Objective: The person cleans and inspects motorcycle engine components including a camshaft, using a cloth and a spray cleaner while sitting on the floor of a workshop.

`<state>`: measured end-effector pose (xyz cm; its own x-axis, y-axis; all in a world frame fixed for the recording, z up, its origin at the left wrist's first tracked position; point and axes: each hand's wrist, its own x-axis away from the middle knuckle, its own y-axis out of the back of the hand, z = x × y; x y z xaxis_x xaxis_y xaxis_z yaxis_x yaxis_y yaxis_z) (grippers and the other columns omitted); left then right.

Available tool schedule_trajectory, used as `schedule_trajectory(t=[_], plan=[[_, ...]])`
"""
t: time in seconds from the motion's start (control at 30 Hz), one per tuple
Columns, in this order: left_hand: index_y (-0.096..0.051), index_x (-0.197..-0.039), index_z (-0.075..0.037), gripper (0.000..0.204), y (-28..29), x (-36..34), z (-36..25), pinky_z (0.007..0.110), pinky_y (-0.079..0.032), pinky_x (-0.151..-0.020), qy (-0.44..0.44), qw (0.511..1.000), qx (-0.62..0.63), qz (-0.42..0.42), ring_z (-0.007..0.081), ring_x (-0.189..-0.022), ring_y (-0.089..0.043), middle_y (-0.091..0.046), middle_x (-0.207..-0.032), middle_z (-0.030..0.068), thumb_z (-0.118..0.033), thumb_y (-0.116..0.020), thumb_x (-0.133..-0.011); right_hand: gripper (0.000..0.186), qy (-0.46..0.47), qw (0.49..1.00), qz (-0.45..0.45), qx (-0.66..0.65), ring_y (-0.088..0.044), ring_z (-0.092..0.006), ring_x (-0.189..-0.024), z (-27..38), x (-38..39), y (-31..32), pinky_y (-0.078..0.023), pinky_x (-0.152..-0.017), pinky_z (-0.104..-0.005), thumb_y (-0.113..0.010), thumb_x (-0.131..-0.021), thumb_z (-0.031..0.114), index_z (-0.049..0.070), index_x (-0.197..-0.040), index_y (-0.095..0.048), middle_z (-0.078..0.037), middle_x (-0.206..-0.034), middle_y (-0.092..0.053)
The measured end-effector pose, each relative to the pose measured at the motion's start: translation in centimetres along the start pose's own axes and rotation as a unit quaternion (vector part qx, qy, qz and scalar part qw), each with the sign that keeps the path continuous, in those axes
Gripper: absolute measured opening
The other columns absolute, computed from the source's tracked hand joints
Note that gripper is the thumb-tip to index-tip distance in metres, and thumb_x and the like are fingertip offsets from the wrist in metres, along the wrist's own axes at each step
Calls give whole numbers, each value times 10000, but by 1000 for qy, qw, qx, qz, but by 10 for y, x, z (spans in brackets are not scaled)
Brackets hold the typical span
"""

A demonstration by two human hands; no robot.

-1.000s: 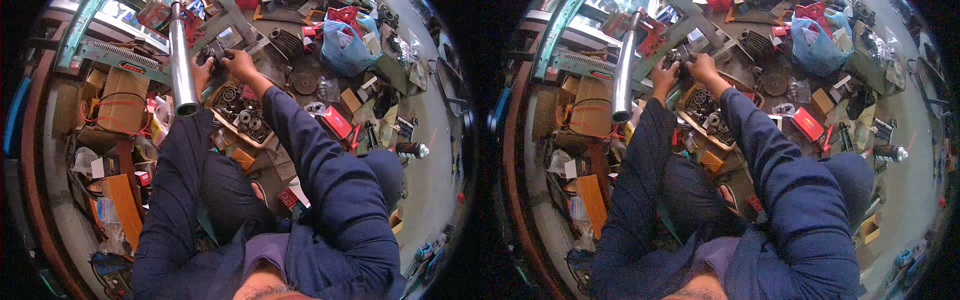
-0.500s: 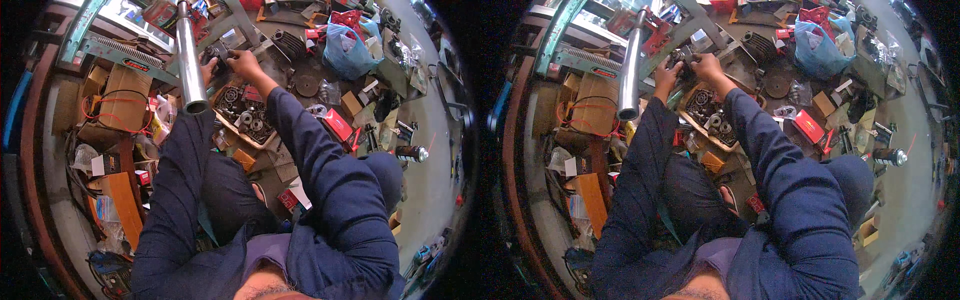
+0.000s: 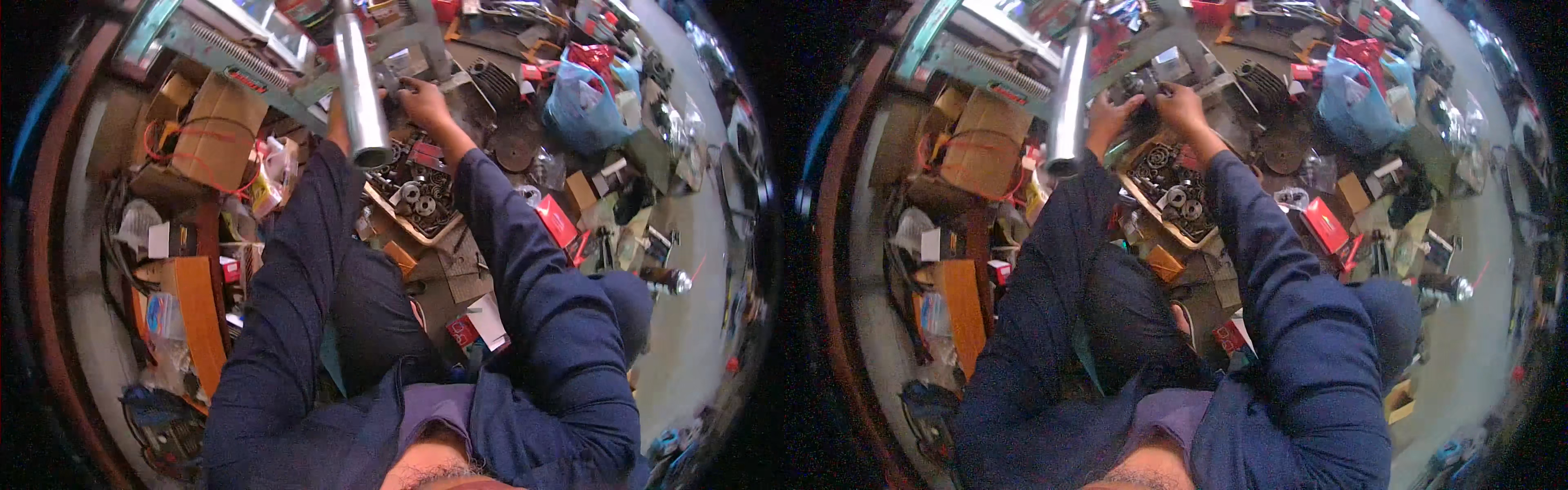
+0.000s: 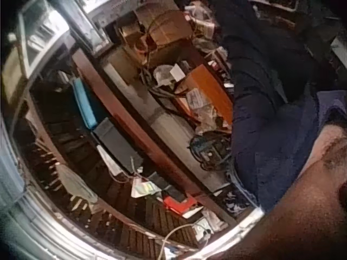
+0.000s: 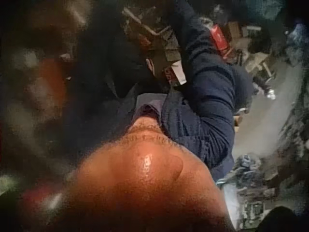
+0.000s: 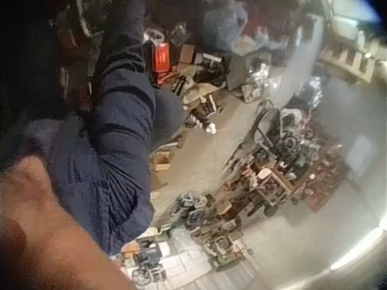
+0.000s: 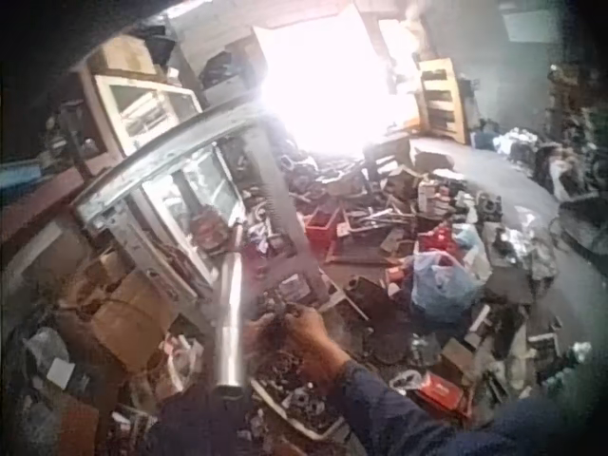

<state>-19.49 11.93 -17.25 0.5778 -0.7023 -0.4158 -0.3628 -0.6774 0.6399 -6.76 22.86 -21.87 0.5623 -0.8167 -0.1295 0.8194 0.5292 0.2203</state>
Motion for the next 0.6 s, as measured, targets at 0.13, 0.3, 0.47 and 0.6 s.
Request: schedule_trajectory(t=[0.13,0.3,0.47,0.6], plan=[[-470,-1279,65,859,6,-13,9,390,-438,-977,43,994,-83,53,330,-1154,-551,-560,-1237,240,-484,-777,-693,468,-24,996,18,-84,-671,-328,-944,-32,-22,0,-511,-829,-394,-612,-819,302,79,-1231,-613,-238,-1038,-666],[-414,-1321,79,1122,5,2,1,407,-355,-1068,53,994,-5,97,388,-1257,-455,-473,-1332,279,-591,-846,-531,451,166,986,-23,15,-674,-216,-876,-61,-9,5,-538,-737,-344,-624,-856,251,4,-1233,-592,-169,-1060,-684],[-328,-1363,134,1270,4,-1,27,410,-316,-1105,15,996,-41,83,413,-1329,-366,-360,-1411,325,-695,-792,-520,443,3,989,52,-135,-629,-197,-872,-11,0,18,-502,-746,-303,-632,-883,224,-59,-1218,-572,-149,-1038,-662],[-313,-1366,139,1308,3,1,41,413,-315,-1107,15,996,-54,67,415,-1328,-364,-362,-1407,323,-723,-784,-502,440,-11,999,-39,-15,-623,-244,-961,67,24,33,-470,-845,-333,-620,-860,193,-39,-1229,-555,-129,-1012,-660]])
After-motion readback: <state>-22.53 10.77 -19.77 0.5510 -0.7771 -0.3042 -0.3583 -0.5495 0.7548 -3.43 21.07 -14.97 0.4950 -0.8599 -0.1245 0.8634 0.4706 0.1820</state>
